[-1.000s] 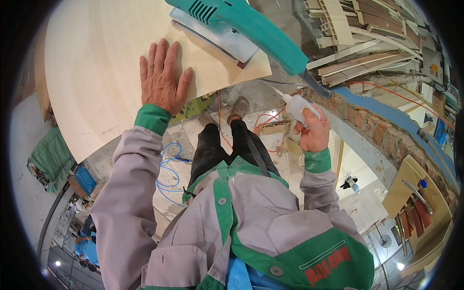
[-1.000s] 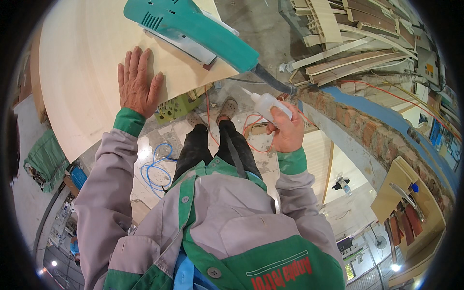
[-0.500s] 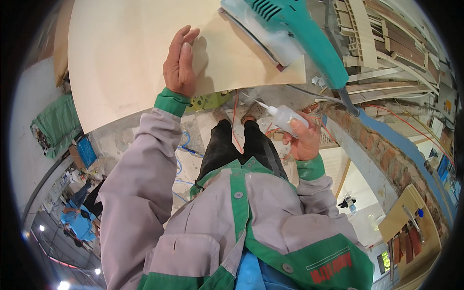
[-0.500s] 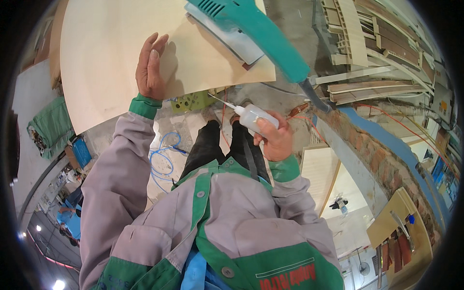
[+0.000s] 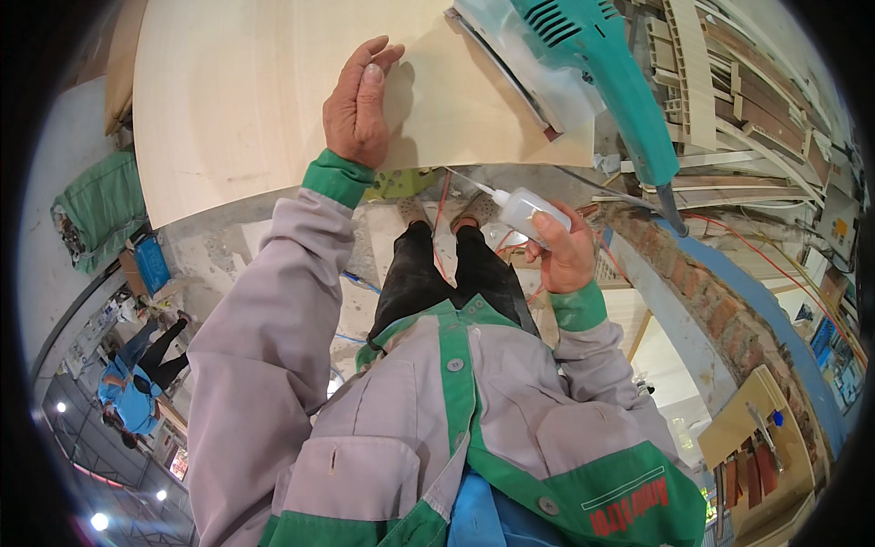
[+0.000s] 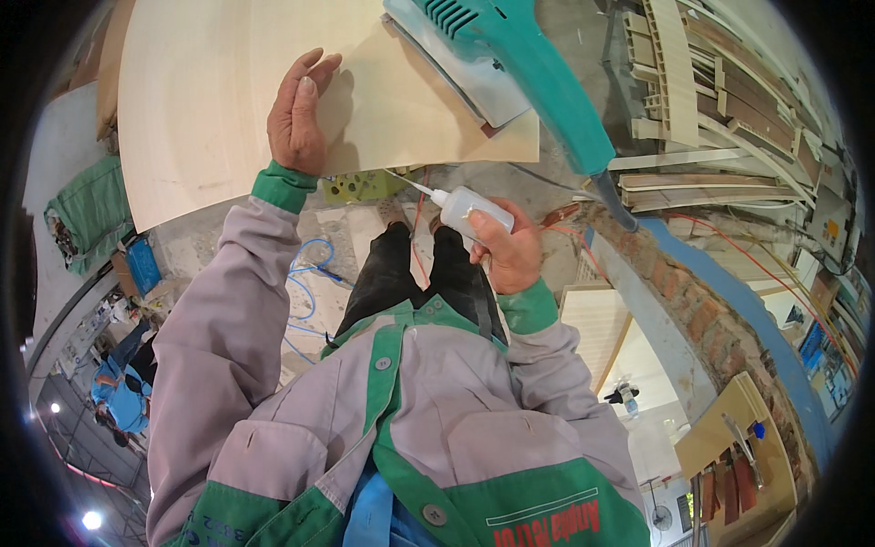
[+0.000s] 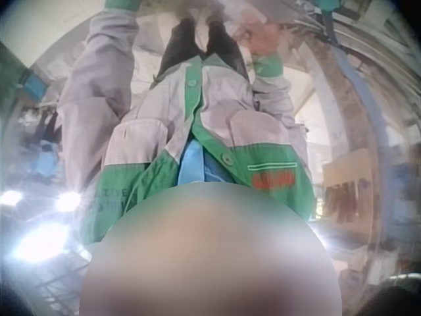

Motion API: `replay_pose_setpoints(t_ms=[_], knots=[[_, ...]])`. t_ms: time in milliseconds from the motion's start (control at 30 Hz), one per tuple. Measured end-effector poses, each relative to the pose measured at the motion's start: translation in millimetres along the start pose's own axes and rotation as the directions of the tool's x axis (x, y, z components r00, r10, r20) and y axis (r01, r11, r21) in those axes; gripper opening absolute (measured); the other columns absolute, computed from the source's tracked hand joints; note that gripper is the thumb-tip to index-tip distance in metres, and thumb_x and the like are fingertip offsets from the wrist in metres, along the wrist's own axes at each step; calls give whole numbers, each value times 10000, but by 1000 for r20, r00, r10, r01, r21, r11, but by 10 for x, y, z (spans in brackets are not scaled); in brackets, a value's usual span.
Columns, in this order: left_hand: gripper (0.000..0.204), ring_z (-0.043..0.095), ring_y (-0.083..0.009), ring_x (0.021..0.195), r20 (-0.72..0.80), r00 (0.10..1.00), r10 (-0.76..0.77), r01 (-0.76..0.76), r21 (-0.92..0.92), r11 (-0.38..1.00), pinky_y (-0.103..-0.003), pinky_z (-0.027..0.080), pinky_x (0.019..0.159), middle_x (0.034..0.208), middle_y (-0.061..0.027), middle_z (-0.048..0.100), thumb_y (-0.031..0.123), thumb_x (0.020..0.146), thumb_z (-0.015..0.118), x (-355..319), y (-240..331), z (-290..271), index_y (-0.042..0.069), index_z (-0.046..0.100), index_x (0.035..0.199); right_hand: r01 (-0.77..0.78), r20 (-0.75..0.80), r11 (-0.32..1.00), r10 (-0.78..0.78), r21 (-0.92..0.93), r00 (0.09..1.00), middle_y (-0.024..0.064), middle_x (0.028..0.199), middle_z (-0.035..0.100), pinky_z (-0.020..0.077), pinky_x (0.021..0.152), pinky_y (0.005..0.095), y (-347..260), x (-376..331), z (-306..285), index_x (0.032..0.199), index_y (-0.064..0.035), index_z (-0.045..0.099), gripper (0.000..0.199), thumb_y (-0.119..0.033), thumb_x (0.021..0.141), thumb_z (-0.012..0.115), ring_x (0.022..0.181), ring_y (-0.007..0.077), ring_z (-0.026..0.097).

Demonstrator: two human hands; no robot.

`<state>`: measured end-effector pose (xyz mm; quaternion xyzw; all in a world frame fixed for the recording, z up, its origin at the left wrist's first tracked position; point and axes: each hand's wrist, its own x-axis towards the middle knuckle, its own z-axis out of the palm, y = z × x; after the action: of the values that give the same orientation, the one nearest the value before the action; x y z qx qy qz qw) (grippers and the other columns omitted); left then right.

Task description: The person trims excess edge banding from a large wooden panel using a utility knife, then applies glue to the edge and uses a heat gun to smooth the banding. The person works on one panel at a time in a workshop setting.

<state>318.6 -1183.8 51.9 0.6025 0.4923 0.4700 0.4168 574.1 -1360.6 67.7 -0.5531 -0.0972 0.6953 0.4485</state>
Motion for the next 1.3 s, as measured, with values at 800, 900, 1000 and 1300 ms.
replay_pose_setpoints(t_ms=[800, 900, 1000, 1300], knots=[[441, 624, -245, 1142, -21, 986, -168, 154, -305, 940, -355, 523, 955, 1217, -205, 665, 264, 1077, 395, -3, 48, -33, -30, 483, 1395, 5, -13, 997, -6, -79, 1000, 96, 932, 673, 499, 532, 285, 103, 42, 273, 1172, 35, 608, 393, -226, 896, 710, 625, 126, 584], [458, 640, -224, 1094, -36, 990, -135, 119, -291, 949, -327, 527, 927, 1203, -196, 671, 293, 1076, 404, 40, 30, -67, -32, 492, 1387, 24, -24, 1000, -24, -4, 999, 104, 960, 670, 522, 557, 298, 48, -58, 267, 1219, 34, 587, 427, -238, 907, 691, 669, 144, 611], [513, 590, -265, 1186, 19, 985, -171, 169, -307, 937, -387, 485, 1011, 1292, -215, 615, 334, 1078, 369, -36, 184, -107, -28, 434, 1436, 65, 33, 985, -71, 162, 997, 108, 997, 681, 533, 615, 305, 7, -177, 345, 1250, 33, 573, 419, -205, 921, 679, 703, 148, 622], [622, 628, -173, 1056, 373, 825, -425, 552, -371, 747, -314, 502, 916, 1188, -87, 657, 347, 928, 723, -1166, 1067, -259, -6, 504, 1390, 85, 212, 996, -90, 35, 973, 86, 1229, 633, 508, 919, 304, -144, -436, 1306, 1334, 6, 537, 498, -255, 941, 699, 1108, 159, 605]])
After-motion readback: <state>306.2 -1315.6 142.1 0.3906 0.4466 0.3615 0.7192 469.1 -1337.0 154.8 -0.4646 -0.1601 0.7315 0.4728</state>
